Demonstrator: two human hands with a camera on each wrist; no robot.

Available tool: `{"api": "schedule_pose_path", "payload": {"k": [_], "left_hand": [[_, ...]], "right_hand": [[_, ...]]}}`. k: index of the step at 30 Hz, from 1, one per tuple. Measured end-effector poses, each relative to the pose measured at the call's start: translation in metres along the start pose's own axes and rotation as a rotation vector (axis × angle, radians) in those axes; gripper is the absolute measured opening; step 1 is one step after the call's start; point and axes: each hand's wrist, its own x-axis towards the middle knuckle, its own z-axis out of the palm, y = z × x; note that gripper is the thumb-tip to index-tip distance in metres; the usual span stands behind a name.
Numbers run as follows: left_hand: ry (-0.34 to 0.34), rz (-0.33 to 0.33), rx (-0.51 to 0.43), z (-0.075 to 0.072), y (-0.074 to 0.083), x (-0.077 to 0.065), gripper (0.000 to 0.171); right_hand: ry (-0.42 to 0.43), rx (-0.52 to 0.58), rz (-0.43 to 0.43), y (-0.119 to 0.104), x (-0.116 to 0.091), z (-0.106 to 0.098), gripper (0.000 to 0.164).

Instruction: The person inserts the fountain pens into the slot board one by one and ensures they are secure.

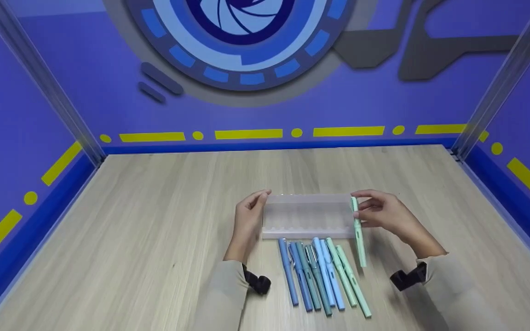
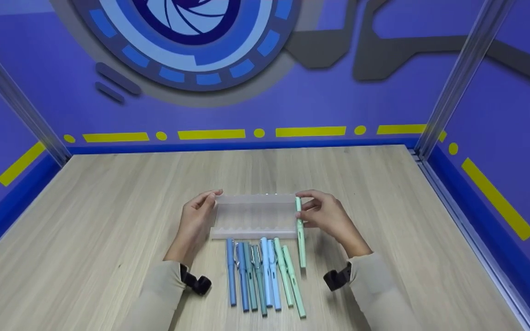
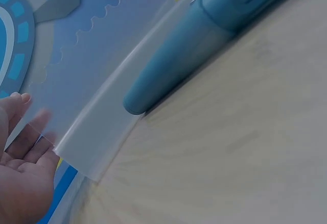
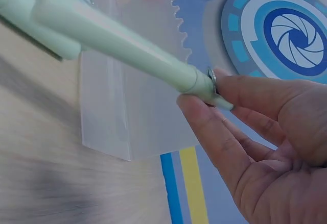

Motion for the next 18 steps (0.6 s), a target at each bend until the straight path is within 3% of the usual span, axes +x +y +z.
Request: {"api": "schedule_pose_path", "payload": {"k": [18], "left_hand": [[0.000, -0.032, 0.034, -0.001, 0.001, -0.002, 0.033]], "right_hand": [[0.219, 0.042, -0.087, -0.013, 0.017, -0.001, 0.049]]}}
